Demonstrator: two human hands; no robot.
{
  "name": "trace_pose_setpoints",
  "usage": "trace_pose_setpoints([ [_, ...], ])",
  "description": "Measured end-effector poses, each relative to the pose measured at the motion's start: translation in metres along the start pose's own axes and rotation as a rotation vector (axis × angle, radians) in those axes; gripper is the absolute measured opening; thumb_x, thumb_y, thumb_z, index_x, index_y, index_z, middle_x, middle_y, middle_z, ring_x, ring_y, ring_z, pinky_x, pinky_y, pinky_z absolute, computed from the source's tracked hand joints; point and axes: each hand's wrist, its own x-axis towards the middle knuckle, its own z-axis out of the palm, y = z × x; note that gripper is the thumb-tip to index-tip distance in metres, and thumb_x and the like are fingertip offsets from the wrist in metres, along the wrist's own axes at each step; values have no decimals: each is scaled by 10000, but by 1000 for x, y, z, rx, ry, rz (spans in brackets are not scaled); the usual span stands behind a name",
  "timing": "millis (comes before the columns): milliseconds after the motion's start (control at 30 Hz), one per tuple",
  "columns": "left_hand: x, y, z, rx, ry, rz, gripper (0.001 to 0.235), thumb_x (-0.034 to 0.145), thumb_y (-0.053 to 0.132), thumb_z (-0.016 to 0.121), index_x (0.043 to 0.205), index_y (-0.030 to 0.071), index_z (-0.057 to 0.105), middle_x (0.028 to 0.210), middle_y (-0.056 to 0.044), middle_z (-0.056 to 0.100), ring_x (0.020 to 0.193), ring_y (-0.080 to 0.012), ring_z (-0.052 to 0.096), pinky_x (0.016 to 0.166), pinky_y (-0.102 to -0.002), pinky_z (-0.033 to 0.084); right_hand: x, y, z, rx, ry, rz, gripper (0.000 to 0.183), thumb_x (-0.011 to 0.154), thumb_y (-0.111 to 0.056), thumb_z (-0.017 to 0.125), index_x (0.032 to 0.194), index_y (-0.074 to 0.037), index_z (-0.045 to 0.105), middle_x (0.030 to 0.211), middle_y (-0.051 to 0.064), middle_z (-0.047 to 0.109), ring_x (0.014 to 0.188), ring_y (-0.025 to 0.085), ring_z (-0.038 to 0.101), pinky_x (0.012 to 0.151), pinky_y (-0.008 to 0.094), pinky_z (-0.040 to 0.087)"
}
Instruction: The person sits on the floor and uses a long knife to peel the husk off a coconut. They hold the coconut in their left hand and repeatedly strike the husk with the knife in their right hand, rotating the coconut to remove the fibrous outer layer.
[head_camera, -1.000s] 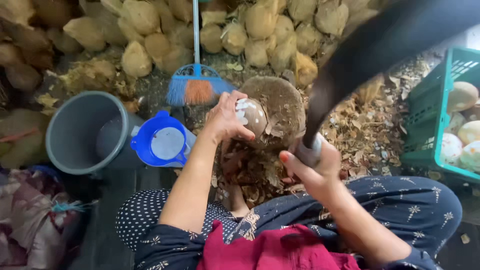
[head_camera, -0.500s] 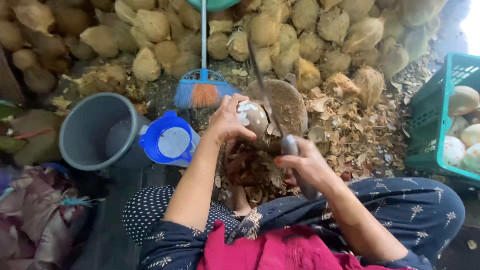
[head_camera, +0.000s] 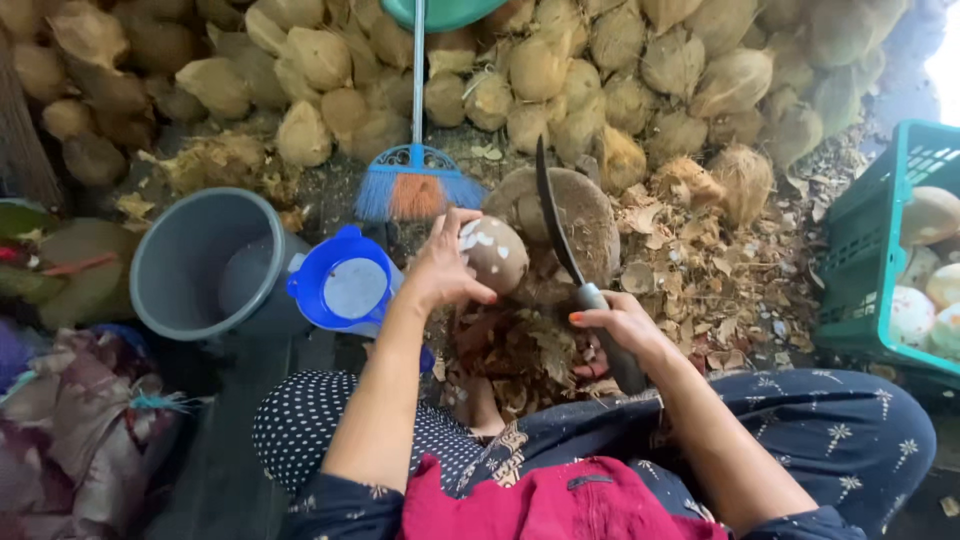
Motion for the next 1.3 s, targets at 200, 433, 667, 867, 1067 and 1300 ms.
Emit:
trace_pose_setpoints([
  [200, -7, 19, 20, -77, 168, 75, 1193, 331, 417, 1027, 1380, 348, 460, 1267, -144, 591, 1216, -389, 617, 1063, -516, 455, -38, -22, 31, -69, -37, -14, 249, 805, -18, 775, 974, 27, 599, 512, 229, 541, 350, 324, 597, 332, 456, 551],
  [433, 2, 13, 43, -471, 332, 213, 1163, 379, 381, 1045, 1403, 250, 509, 1286, -231, 547, 1251, -437, 569, 1083, -496, 432, -7, -10, 3, -60, 24, -77, 280, 757, -46, 813, 963, 27, 638, 488, 191, 562, 306, 303, 574, 271, 413, 493],
  [667, -17, 52, 30, -271, 234, -93, 1354, 389, 452, 1031, 1533, 370, 312, 1351, -186, 460, 1314, -424, 519, 1138, -529, 389, -35, -33, 5, 55, 128, -254, 215, 785, -6, 756, 864, 37, 560, 478, 237, 559, 302, 325, 581, 278, 420, 491],
  [867, -6, 29, 35, -330, 221, -86, 1216, 356, 426, 1049, 1430, 419, 478, 1342, -187, 478, 1284, -403, 548, 1085, -495, 434, -27, -24, 23, -75, 2, -84, 243, 783, -34, 769, 938, 40, 596, 477, 224, 557, 323, 322, 598, 316, 422, 515],
  [1067, -8, 34, 34, -625, 387, 54, 1123, 448, 389, 1045, 1418, 288, 487, 1301, -283, 442, 1236, -439, 516, 1020, -559, 459, -36, -29, 21, -198, -92, -10, 248, 780, -67, 763, 957, 34, 622, 503, 223, 594, 376, 315, 641, 343, 406, 533],
  [1300, -14, 38, 46, -505, 438, 66, 1154, 394, 413, 1044, 1407, 302, 502, 1242, -263, 458, 1204, -420, 521, 1045, -546, 426, -30, -21, 21, 49, -18, -48, 245, 789, -6, 741, 959, 52, 575, 474, 257, 537, 331, 349, 589, 362, 463, 560],
])
